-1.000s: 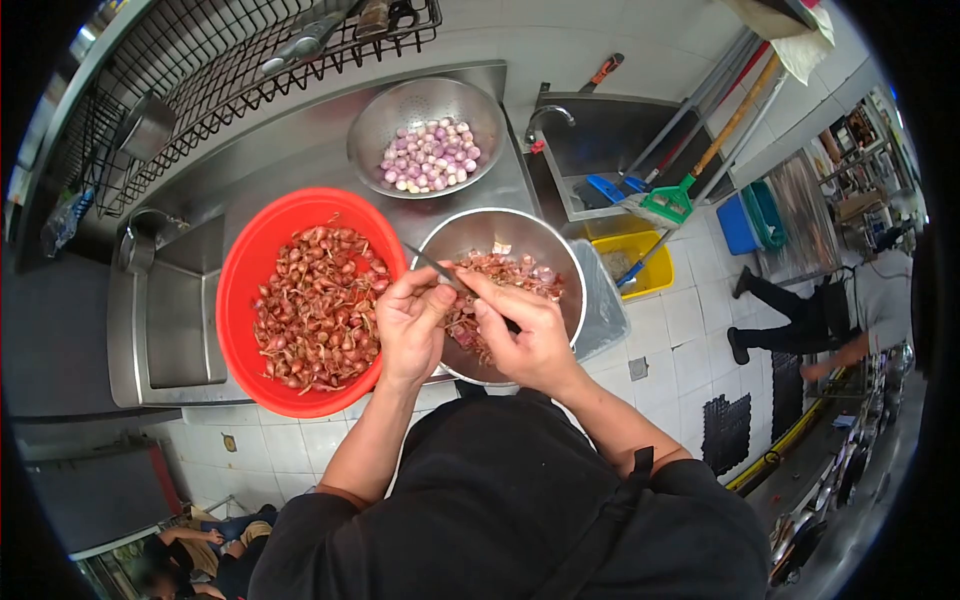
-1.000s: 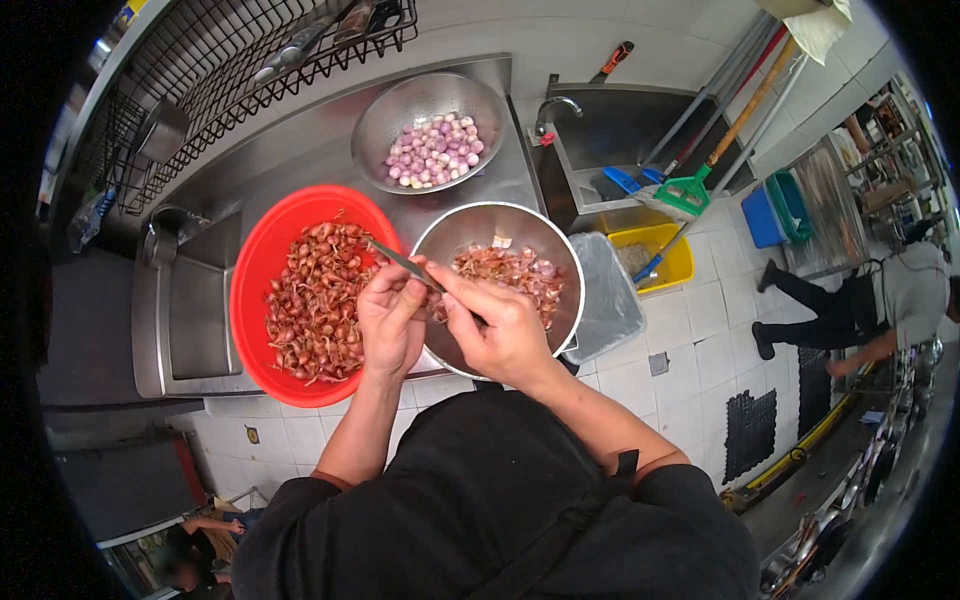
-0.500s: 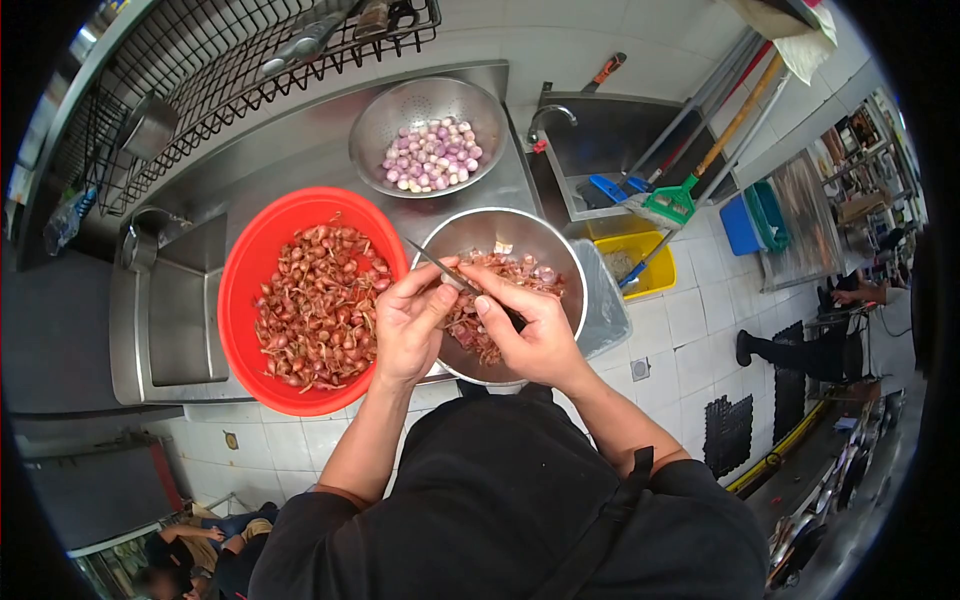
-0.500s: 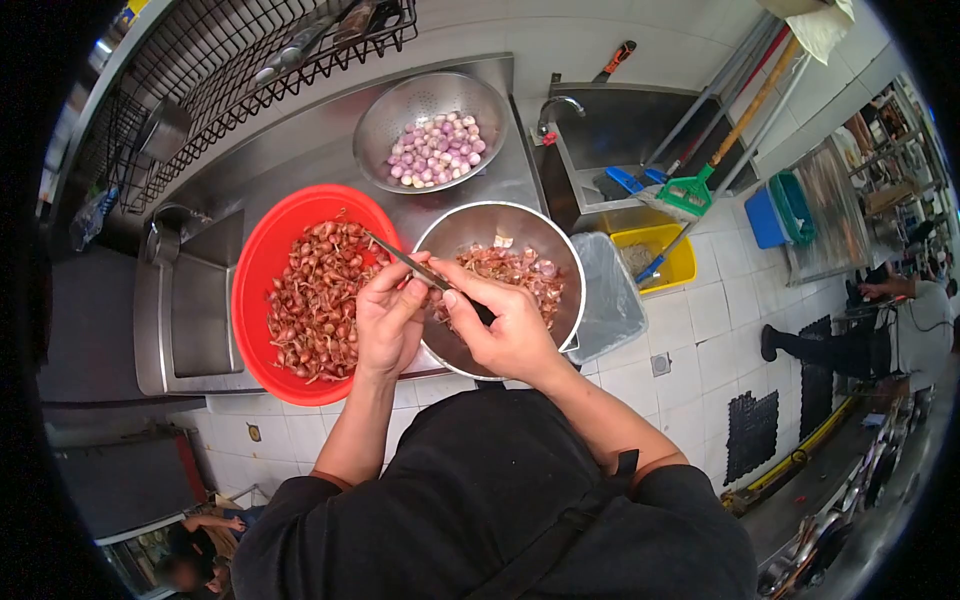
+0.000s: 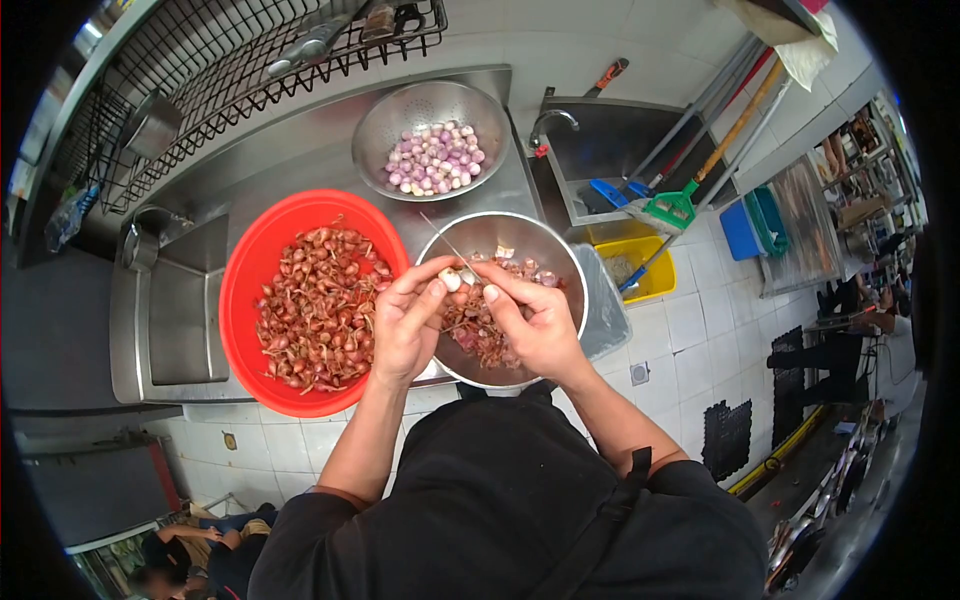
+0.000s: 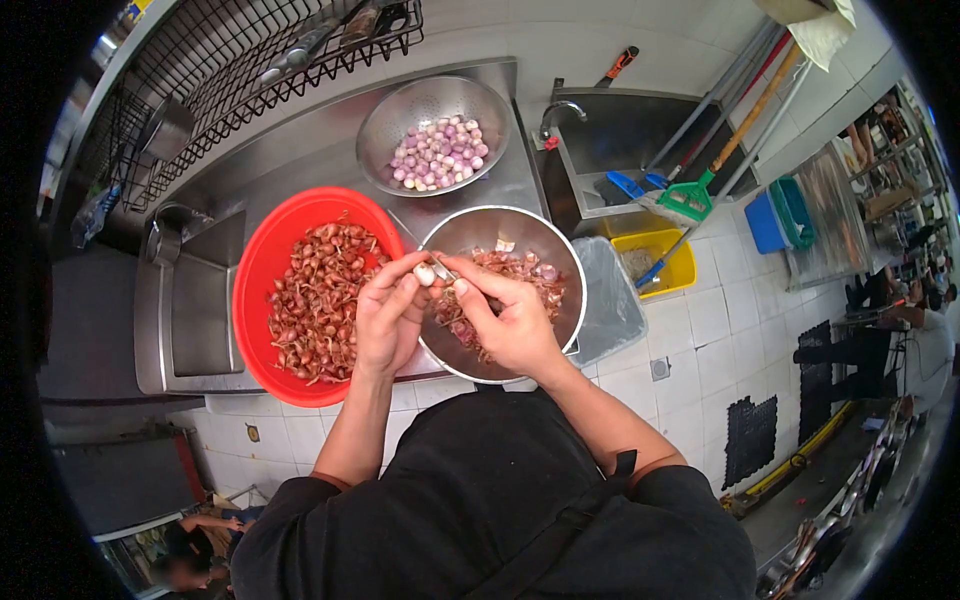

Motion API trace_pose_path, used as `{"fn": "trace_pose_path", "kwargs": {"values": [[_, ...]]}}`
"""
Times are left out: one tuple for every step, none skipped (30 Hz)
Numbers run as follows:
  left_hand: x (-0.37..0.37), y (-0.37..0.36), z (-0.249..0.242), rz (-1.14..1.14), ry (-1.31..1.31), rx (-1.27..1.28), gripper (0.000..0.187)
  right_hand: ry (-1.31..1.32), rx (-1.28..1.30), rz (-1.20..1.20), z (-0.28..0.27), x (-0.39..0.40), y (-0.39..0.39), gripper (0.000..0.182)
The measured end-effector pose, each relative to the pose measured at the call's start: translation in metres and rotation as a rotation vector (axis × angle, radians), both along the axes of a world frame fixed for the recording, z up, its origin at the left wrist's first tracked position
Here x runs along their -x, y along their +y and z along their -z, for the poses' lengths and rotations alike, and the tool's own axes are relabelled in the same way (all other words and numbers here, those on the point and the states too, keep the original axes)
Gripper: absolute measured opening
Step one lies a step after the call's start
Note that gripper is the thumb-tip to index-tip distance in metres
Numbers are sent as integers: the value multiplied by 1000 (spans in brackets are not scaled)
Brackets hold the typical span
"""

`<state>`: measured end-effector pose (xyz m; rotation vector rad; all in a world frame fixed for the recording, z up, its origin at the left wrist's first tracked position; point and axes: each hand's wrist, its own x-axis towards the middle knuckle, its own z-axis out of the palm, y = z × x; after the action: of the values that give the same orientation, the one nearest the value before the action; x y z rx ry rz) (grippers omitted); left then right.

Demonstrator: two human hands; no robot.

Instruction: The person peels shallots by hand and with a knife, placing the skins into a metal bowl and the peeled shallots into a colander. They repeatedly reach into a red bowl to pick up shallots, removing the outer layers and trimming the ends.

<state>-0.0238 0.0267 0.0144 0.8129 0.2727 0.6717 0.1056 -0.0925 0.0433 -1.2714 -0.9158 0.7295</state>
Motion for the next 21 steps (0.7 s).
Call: {"fn": "trace_pose_path", "kwargs": {"values": [[-1,-1,4,-26,-9,-37,32,-1,1,0,0,1,0,32],[-2,-1,7,-53,-18,-74,32,-83,6,16,0,2,-1,32],[-1,-1,9,-56,-19,-74,32,-163,10,32,1,3,-1,32],[0,0,11,-46,2,-80,34,-163,9,29,2,4,-1,32],[0,1,12,-35,23,-86,35,-173,14,63,3,5,0,34],[0,1,10,-35,22,-87,35,-185,19,97,4,5,0,35],[-1,0,6,-57,15,-99,36,-185,19,97,2,5,0,35],[-2,-1,3,-79,8,-111,36,-254,7,82,-1,6,-1,37],[-1,0,5,-79,8,-110,36,-324,-5,67,-4,6,-2,38],[-1,1,7,-92,-4,-147,35,-324,-5,69,-7,8,-2,38],[0,2,9,-106,-17,-183,33,-291,-41,33,-9,10,-1,39],[0,1,8,-104,-17,-183,33,-258,-76,-3,-10,12,-1,40],[1,0,6,-109,-6,-187,31,-286,-74,-11,-8,11,-1,40],[1,0,5,-114,4,-192,29,-286,-75,-11,-9,11,-1,40],[1,0,6,-115,4,-192,29,-281,-64,-17,-11,11,0,39],[2,0,8,-116,-7,-175,29,-276,-53,-23,-12,12,0,38],[3,0,9,-116,-17,-158,29,-276,-54,-24,-11,13,1,38],[2,0,11,-116,-18,-158,29,-296,-74,-4,-9,15,2,36],[1,-1,12,-134,-35,-148,29,-318,-96,16,-7,16,3,35],[1,-2,12,-153,-53,-138,29,-318,-96,16,-5,15,2,35],[2,-2,11,-155,-54,-139,29,-279,-55,36,-3,15,2,33]]}}
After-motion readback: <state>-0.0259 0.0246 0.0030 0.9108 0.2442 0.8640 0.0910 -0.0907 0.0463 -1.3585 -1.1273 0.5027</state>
